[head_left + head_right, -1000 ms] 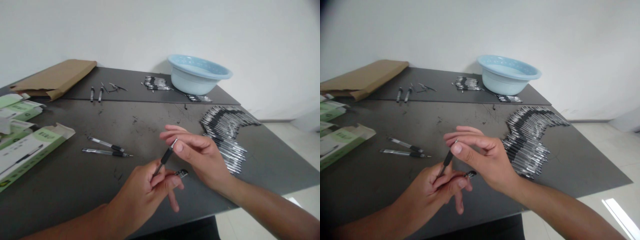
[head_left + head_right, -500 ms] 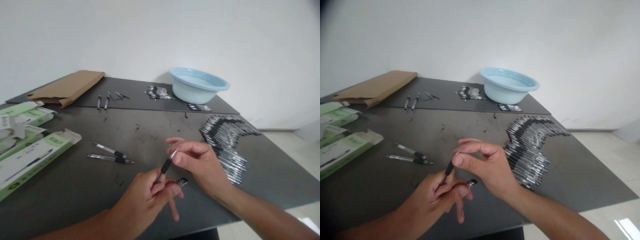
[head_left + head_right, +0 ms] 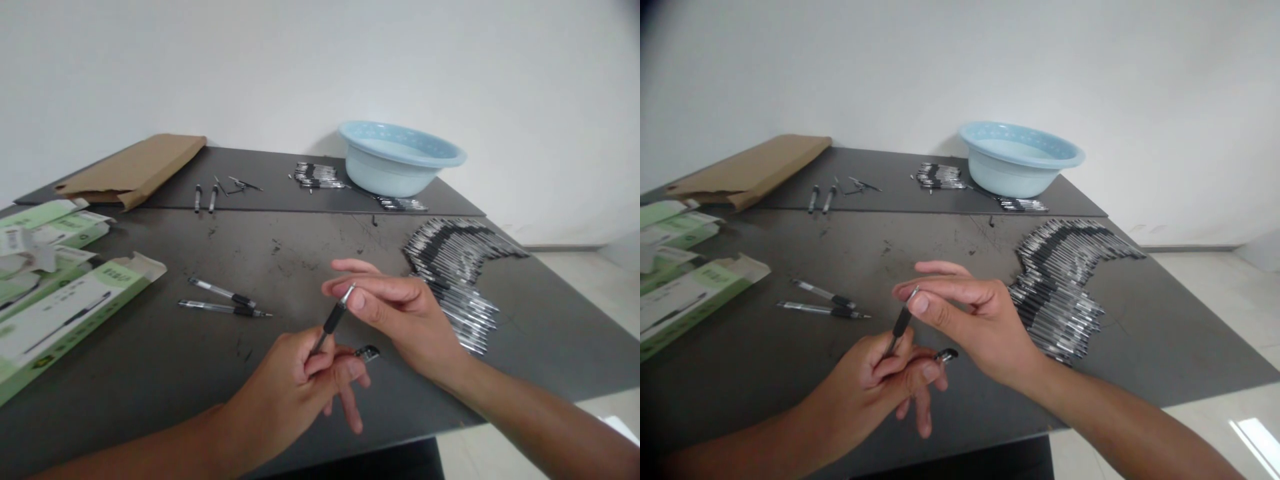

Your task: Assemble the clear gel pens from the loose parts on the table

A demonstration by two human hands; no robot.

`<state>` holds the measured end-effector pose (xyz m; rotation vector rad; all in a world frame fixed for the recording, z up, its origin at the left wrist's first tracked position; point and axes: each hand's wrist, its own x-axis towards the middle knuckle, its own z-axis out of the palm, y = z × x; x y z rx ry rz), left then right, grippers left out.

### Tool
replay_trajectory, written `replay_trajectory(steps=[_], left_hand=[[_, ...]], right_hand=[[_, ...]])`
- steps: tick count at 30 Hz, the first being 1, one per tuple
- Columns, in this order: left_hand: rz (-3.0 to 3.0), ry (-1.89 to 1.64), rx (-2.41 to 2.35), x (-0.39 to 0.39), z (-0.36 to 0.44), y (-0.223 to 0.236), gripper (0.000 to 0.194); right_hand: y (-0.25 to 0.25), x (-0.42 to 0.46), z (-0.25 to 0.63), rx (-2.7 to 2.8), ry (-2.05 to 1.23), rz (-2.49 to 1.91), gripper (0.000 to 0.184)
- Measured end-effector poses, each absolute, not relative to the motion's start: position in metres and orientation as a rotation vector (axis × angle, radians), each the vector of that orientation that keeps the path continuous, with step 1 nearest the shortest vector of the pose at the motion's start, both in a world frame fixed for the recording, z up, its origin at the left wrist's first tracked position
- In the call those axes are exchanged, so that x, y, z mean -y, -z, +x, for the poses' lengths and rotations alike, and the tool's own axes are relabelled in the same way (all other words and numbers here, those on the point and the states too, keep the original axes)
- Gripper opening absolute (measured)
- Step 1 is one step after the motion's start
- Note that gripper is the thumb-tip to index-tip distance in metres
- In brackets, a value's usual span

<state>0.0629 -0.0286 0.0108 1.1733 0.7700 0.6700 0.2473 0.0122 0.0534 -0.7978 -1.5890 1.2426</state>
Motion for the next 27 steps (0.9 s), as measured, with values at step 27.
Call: replay_trajectory(steps=[27], left_hand=[[1.165, -0.671, -0.853, 0.02, 0.063, -0.034, 0.042]], right_hand=[[-0.055, -0.011, 0.26, 1.55, -1.227, -0.791, 0.034]])
